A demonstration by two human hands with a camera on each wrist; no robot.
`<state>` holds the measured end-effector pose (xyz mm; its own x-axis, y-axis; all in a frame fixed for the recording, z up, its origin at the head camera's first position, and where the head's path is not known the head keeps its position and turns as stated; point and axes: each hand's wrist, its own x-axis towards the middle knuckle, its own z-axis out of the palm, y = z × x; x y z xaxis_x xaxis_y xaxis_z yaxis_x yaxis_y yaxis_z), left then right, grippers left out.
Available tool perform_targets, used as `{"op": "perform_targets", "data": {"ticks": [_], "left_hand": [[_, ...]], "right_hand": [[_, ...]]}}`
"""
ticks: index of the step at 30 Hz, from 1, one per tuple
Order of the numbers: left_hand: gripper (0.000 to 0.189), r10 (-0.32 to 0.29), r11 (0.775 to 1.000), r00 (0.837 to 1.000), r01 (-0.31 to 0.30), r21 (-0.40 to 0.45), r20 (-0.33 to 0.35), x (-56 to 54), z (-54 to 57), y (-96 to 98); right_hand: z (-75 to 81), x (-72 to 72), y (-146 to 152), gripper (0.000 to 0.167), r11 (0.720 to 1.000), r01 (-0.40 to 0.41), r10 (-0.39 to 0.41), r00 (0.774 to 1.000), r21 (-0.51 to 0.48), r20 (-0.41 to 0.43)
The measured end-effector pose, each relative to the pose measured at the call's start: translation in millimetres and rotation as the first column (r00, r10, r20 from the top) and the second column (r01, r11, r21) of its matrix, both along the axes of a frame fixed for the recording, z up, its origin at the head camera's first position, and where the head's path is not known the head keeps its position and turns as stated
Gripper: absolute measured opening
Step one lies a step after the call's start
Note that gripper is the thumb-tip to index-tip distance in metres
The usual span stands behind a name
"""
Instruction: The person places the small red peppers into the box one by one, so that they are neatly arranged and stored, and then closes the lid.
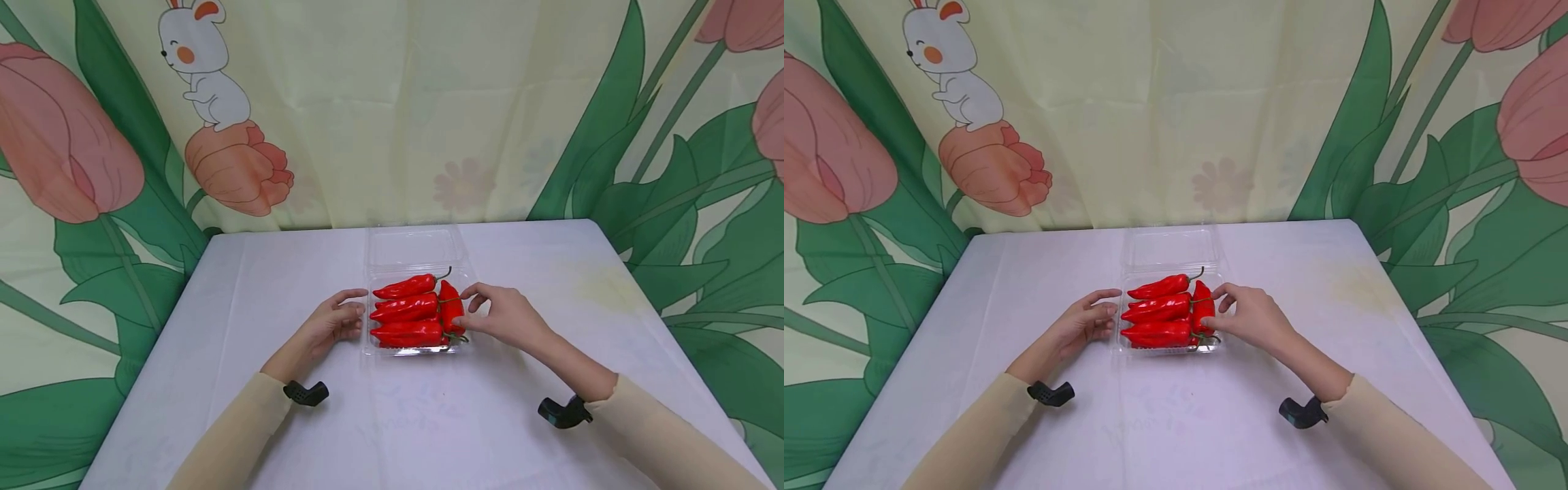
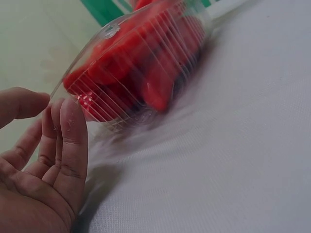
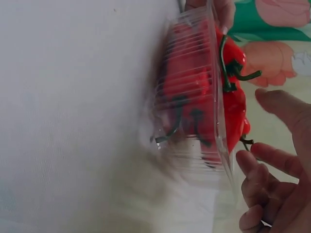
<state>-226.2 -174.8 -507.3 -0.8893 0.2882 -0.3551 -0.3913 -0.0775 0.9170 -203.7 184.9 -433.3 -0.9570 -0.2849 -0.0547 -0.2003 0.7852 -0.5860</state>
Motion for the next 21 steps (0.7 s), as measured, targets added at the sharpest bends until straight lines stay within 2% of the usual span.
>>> {"op": "perform_targets", "data": {"ticks": [9, 16, 21], "left_hand": [[0.058, -0.016, 1.0, 1.0, 0.016, -0.013, -0.005, 0.6, 1.3, -1.2], [0.056, 0.008, 1.0, 1.0, -0.008, 0.004, 0.008, 0.5, 1.5, -2.1], [0.057, -0.001, 1.0, 1.0, 0.001, 0.012, 0.015, 1.5, 2.5, -1.6]], "right_hand": [[-6.5, -0.5, 1, 0.047, 0.999, -0.021, 0.024, 0.996, 0.034, -0.089], [-10.2, 0.5, -4, 0.063, 0.991, -0.098, 0.106, 0.99, 0.09, -0.093], [-10.7, 0.5, -1, 0.067, 0.985, -0.114, 0.127, 0.987, 0.131, -0.094]]}}
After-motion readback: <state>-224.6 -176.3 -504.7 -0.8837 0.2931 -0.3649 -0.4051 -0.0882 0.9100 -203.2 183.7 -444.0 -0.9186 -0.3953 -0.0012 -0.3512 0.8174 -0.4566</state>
